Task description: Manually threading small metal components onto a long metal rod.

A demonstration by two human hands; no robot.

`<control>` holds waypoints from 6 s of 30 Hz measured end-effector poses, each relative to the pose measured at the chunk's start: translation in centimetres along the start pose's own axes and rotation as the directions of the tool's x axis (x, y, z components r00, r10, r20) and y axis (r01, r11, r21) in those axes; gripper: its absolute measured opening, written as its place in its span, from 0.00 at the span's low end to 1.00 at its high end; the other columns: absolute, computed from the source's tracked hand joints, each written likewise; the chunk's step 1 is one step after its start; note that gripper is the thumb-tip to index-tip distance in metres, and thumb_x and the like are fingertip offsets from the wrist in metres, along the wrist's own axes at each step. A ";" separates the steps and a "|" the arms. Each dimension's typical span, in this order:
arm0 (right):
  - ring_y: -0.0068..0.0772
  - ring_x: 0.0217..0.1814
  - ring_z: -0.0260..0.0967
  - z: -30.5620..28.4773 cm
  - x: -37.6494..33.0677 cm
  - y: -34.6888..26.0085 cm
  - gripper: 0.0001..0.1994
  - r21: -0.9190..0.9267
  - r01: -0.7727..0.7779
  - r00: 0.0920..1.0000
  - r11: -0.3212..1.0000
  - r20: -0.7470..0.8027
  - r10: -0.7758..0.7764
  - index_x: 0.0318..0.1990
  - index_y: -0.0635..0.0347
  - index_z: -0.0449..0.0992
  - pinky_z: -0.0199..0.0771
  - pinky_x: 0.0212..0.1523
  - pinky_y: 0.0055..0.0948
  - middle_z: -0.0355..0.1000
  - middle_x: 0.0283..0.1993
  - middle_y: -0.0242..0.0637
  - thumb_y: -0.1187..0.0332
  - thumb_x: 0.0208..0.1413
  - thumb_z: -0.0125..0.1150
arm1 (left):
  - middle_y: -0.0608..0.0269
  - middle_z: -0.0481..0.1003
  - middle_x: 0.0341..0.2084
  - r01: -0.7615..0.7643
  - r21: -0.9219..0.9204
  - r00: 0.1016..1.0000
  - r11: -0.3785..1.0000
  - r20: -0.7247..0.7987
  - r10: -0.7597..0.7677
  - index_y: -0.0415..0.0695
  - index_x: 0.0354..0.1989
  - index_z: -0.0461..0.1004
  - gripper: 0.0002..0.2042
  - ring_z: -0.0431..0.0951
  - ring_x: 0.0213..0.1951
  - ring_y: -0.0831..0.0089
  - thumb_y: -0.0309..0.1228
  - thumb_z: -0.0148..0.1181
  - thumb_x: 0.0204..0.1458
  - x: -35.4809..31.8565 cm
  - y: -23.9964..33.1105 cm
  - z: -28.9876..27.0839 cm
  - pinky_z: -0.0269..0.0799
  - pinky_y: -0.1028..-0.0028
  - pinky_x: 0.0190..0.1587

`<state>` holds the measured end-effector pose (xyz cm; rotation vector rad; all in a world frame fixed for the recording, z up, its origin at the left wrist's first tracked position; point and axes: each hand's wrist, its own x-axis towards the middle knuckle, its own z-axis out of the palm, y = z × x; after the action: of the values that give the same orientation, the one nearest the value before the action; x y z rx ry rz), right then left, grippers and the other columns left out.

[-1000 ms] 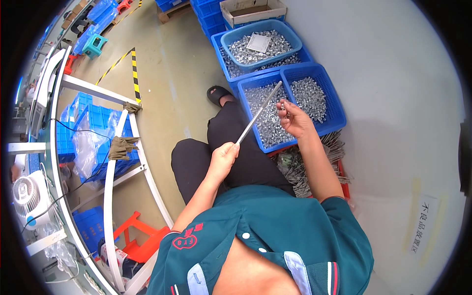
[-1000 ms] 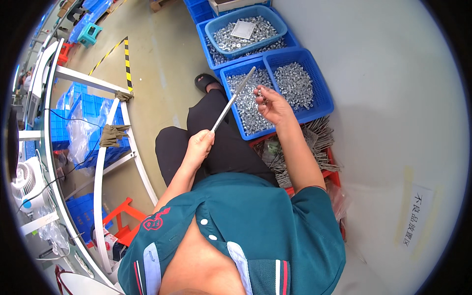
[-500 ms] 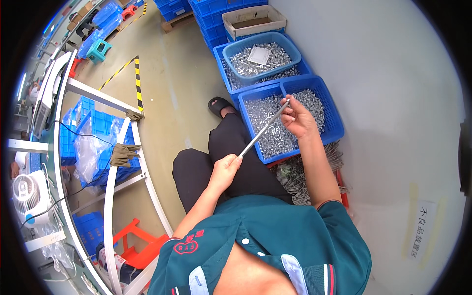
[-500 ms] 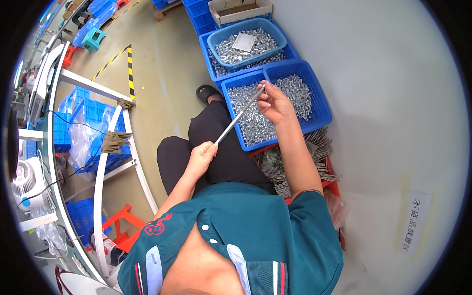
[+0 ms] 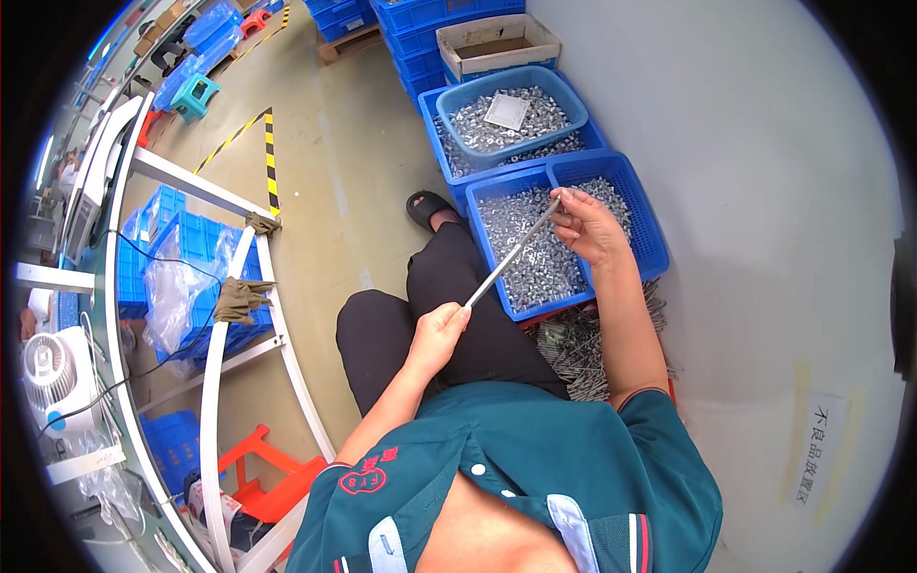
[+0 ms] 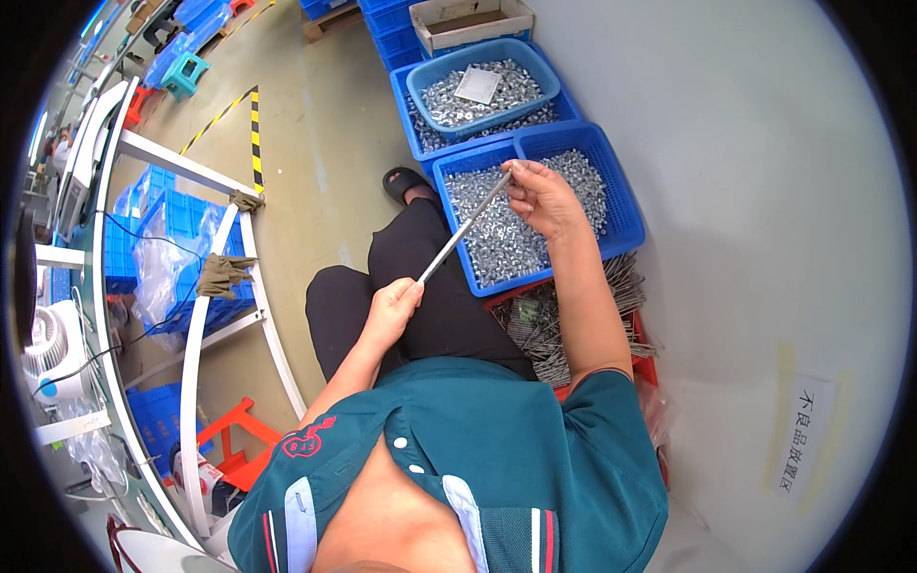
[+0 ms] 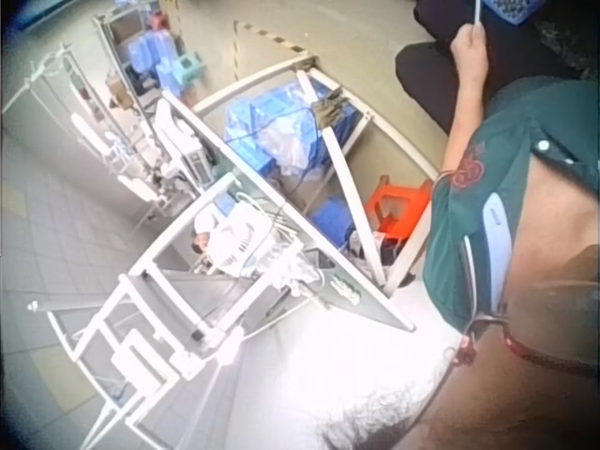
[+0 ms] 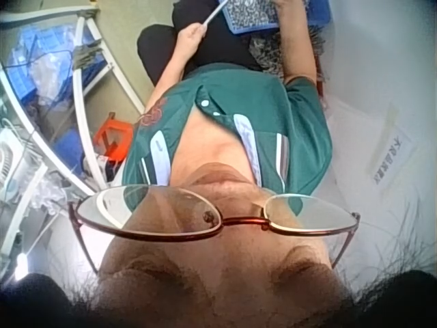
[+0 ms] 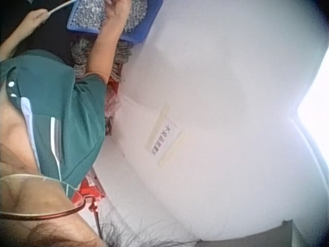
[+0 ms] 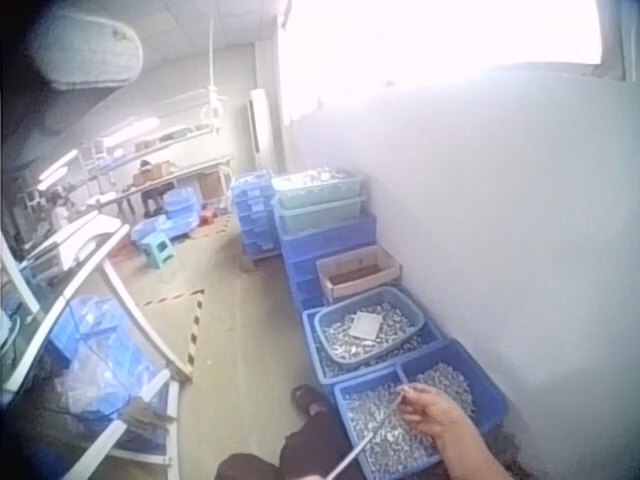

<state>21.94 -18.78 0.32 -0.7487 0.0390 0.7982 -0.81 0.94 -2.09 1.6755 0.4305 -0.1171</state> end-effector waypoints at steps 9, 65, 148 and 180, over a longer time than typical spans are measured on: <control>0.11 0.18 0.49 2.0 -0.9 4.6 0.07 -0.367 -0.129 0.991 0.921 -0.014 0.134 0.34 0.59 0.70 0.47 0.15 0.12 0.60 0.21 0.21 0.67 0.52 0.59 | 0.73 0.58 0.13 0.029 -0.057 0.999 0.998 -0.013 -0.030 0.40 0.18 0.64 0.16 0.56 0.19 0.85 0.35 0.50 0.56 0.6 0.3 0.4 0.53 0.79 0.21; 0.10 0.15 0.47 2.4 -1.5 4.5 0.14 -0.374 -0.136 0.990 0.917 -0.016 0.140 0.42 0.63 0.73 0.44 0.13 0.11 0.58 0.18 0.22 0.61 0.57 0.53 | 0.71 0.58 0.13 0.003 -0.034 0.999 0.999 -0.047 -0.005 0.39 0.18 0.63 0.16 0.56 0.19 0.84 0.34 0.50 0.56 0.4 0.2 0.7 0.55 0.78 0.21; 0.19 0.24 0.63 -3.9 -0.7 3.0 0.16 0.136 -0.067 0.976 0.988 -0.196 0.093 0.37 0.61 0.68 0.64 0.19 0.14 0.69 0.33 0.40 0.55 0.59 0.48 | 0.69 0.57 0.12 -0.005 0.079 0.998 0.997 -0.067 0.010 0.38 0.19 0.63 0.16 0.55 0.19 0.84 0.35 0.51 0.56 0.0 0.3 0.6 0.55 0.76 0.21; 0.14 0.19 0.57 -0.9 0.4 2.2 0.08 0.326 0.077 0.996 0.942 0.026 -0.091 0.43 0.61 0.68 0.59 0.17 0.14 0.68 0.47 0.44 0.70 0.60 0.46 | 0.72 0.61 0.14 -0.013 0.148 0.997 0.989 -0.068 0.023 0.39 0.21 0.67 0.14 0.58 0.21 0.84 0.35 0.52 0.55 0.1 0.2 0.7 0.57 0.79 0.24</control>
<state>20.98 -18.05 -1.78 -0.4177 0.0990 0.7030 -0.53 0.25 -2.00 1.8329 0.4682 -0.0796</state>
